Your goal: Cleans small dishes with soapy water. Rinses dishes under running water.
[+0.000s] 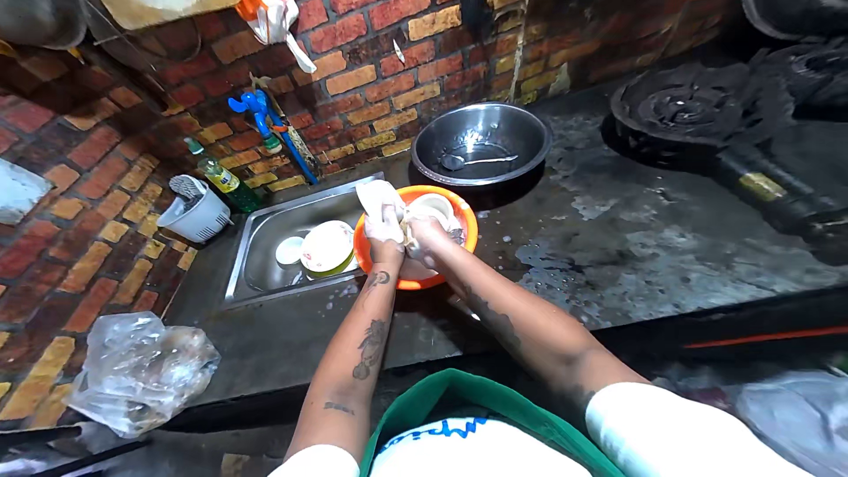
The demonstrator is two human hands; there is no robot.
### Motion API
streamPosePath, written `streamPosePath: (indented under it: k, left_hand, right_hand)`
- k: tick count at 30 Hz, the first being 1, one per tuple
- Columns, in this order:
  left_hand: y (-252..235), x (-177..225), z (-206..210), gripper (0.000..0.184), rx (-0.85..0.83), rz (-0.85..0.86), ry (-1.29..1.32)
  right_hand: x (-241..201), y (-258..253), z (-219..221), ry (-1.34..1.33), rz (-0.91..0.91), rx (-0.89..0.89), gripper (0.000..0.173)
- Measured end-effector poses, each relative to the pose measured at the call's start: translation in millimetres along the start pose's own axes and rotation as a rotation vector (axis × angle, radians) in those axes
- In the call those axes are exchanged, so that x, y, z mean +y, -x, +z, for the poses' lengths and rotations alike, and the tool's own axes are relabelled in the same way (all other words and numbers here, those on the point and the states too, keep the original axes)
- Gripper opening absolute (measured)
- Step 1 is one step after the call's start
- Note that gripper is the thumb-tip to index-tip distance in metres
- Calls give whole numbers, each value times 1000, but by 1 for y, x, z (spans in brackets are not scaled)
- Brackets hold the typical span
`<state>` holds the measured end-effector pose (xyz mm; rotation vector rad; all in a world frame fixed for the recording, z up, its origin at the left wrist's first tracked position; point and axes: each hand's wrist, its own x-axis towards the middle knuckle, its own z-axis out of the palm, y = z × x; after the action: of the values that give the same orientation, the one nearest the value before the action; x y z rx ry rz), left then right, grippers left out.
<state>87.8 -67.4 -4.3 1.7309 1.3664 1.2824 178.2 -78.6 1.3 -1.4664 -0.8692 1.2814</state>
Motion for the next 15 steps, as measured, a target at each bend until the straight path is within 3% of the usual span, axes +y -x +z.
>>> streamPosePath:
  k: [2,4,7,9,12,15]
  left_hand:
    - [-17,2,-6,38,69,-147,434]
    - [-27,-7,-16,43,29,-223,834]
    - [-32,-24,-33,38,-109,-287,1098]
    - [-37,-29,-41,36,-156,-354,1126]
    - [-44,-27,-39,34,-115,-467,1135]
    - [-46,-26,-32,38,-118,-465,1040]
  right_hand:
    - [0,-8,-1,328,-201,-3,36]
    - [3,-23,-15,714,-301,22,31]
    - [16,-43,-20,1084,-184,91,42]
    - [11,-49,-14,1191,-71,-15,44]
    - [-17,-54,-15,1118,13,-174,36]
    - [-10,-55,-12,466,-205,104,35]
